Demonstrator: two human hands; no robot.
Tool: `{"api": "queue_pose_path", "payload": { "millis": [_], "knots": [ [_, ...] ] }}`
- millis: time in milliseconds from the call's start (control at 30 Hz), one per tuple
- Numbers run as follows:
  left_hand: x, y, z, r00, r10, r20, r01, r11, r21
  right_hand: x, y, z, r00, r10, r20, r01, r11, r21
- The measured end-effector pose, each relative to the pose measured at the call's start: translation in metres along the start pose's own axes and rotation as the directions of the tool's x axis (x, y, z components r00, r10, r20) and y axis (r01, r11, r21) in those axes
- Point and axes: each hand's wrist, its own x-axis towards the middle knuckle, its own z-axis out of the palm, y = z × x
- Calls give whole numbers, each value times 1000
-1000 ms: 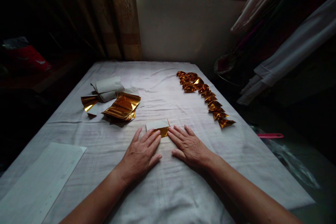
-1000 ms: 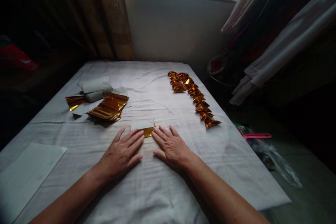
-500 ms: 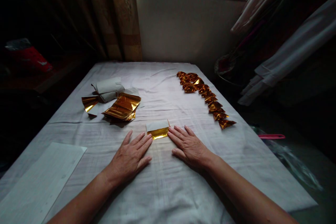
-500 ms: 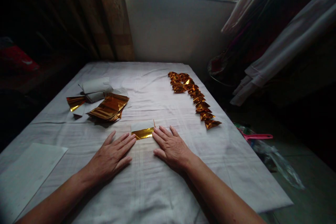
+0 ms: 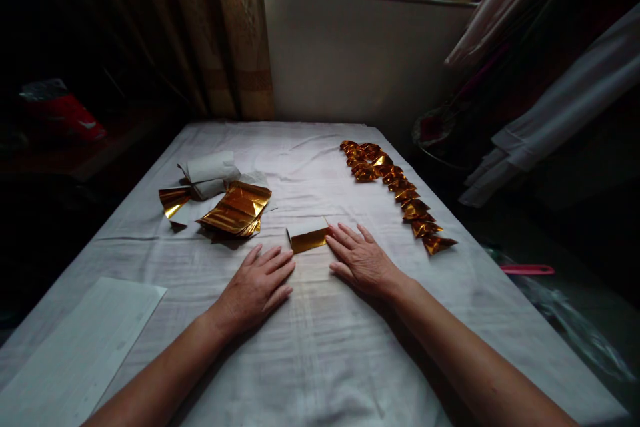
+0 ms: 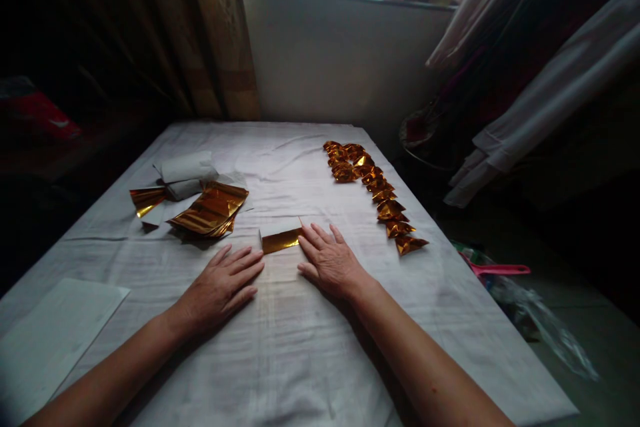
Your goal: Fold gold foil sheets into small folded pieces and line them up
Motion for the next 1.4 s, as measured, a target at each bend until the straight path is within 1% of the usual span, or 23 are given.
{"api": "queue_pose_path", "payload": {
  "millis": [67,133,200,267,300,367,467,533,600,667,733,867,1033,1200,1400],
  "knots": [
    [12,0,-2,1000,-12,-22,12,1000,-1,10,5,0,999,30,-18,-30,999,-19],
    [25,0,-4,996,-47,-78,47,999,-5,18,9,1,999,41,-31,-42,999,-12],
    [38,-3,-5,987,-77,-143,77,997,-6,23,13,2,998,51,-45,-50,999,20],
    [51,-8,-4,980,-86,-181,88,996,6,26,17,3,995,77,-69,-73,995,64],
    [57,-12,-4,981,-81,-178,85,996,15,28,20,3,992,97,-82,-90,992,86],
    [67,-18,-1,989,-69,-129,71,997,16,32,22,1,985,136,-103,-124,986,114],
    [76,-24,4,994,-72,-86,70,997,-29,39,17,-5,973,174,-154,-155,979,132],
    [80,-25,7,990,-90,-106,82,994,-74,45,8,-8,960,184,-212,-145,972,187],
    [81,-23,9,983,-119,-141,103,988,-113,50,-2,-7,951,180,-250,-110,956,272],
    [81,-21,11,975,-145,-168,122,983,-140,53,-11,-3,949,161,-272,-66,943,327],
    [81,-20,13,971,-162,-178,135,978,-158,54,-15,2,942,168,-290,-57,933,356],
    [81,-21,15,969,-183,-168,151,971,-183,54,-16,11,926,196,-323,-63,924,378],
    [79,-26,18,963,-215,-162,178,960,-217,55,-14,15,906,234,-353,-71,906,418],
    [79,-28,20,955,-237,-179,188,949,-253,58,-16,15,900,299,-317,-134,882,451],
    [80,-28,20,947,-241,-212,174,940,-293,63,-22,18,872,385,-303,-238,873,427]
  ]
}}
